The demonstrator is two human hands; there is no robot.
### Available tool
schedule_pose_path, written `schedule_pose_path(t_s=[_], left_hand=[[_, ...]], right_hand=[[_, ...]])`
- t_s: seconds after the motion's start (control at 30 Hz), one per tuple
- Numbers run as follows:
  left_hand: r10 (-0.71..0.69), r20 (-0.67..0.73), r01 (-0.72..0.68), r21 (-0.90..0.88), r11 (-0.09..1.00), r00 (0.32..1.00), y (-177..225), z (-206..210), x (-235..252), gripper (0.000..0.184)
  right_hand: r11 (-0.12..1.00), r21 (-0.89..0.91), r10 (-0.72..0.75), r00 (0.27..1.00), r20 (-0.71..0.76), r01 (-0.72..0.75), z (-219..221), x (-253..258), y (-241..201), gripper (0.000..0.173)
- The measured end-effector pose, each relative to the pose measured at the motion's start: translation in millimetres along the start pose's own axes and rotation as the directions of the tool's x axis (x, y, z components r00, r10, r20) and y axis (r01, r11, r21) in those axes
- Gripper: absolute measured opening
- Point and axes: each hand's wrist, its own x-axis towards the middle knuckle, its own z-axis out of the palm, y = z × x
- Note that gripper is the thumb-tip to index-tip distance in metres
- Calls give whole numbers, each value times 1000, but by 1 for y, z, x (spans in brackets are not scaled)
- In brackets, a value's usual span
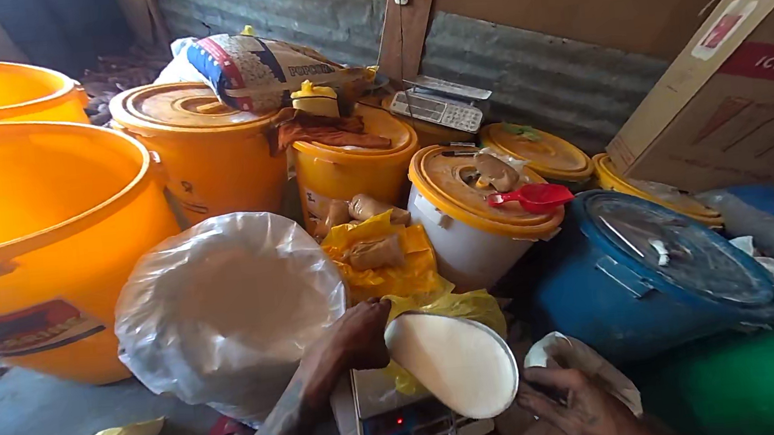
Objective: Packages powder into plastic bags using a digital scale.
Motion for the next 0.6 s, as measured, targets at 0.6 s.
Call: schedule_pose_path(t_s=[0.6], left_hand=[[187,-211,-271,-511,815,959,17,-25,-9,87]], right_hand=[[215,-954,517,804,293,210,-26,154,-274,21]])
